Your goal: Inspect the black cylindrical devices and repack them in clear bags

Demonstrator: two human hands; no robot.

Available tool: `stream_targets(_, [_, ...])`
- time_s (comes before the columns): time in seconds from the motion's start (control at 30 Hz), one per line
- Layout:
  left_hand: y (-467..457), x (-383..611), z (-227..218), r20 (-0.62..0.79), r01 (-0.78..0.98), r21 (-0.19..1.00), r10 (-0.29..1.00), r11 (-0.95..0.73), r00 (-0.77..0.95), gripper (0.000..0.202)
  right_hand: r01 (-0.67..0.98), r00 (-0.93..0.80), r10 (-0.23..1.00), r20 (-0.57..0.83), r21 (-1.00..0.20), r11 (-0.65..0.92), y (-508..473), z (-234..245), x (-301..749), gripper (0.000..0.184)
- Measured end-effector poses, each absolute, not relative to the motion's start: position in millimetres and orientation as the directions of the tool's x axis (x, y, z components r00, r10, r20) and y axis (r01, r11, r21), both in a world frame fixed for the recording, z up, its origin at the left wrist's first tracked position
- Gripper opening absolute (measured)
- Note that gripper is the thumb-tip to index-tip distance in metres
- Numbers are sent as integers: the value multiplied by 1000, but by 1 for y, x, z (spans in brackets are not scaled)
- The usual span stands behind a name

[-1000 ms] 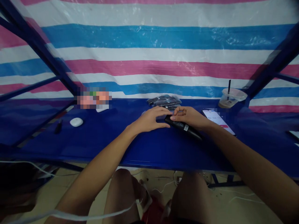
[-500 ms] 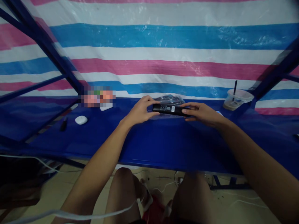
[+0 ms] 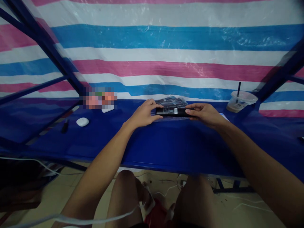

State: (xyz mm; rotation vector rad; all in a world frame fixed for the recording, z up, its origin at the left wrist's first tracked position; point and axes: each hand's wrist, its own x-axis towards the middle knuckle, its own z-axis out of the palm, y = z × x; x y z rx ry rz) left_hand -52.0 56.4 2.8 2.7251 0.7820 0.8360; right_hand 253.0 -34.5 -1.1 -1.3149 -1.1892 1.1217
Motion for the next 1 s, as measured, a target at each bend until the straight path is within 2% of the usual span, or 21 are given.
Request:
stream_targets(0.23, [55, -52, 5, 444, 434, 338, 548, -835, 709, 46, 74, 22, 1000, -20, -997, -21, -34, -4, 254, 37])
stream_targets(0.43, [57, -54, 6, 445, 458, 328, 563, -826, 697, 47, 58, 70, 997, 24, -998, 20, -34, -4, 249, 41])
stream_targets(0.7, [66, -63, 4, 415, 481, 367, 602, -797, 682, 43, 315, 81, 974, 211, -933, 176, -31, -9, 247, 43])
stream_targets(0.87, [73, -70, 2, 418, 492, 391, 626, -778, 658, 42, 303, -44, 973, 226, -925, 228, -32, -10, 256, 64])
stream_targets(1.0, [74, -71, 2, 415, 490, 407, 634, -771, 653, 43, 292, -108, 963, 248, -918, 269, -28, -14, 263, 60])
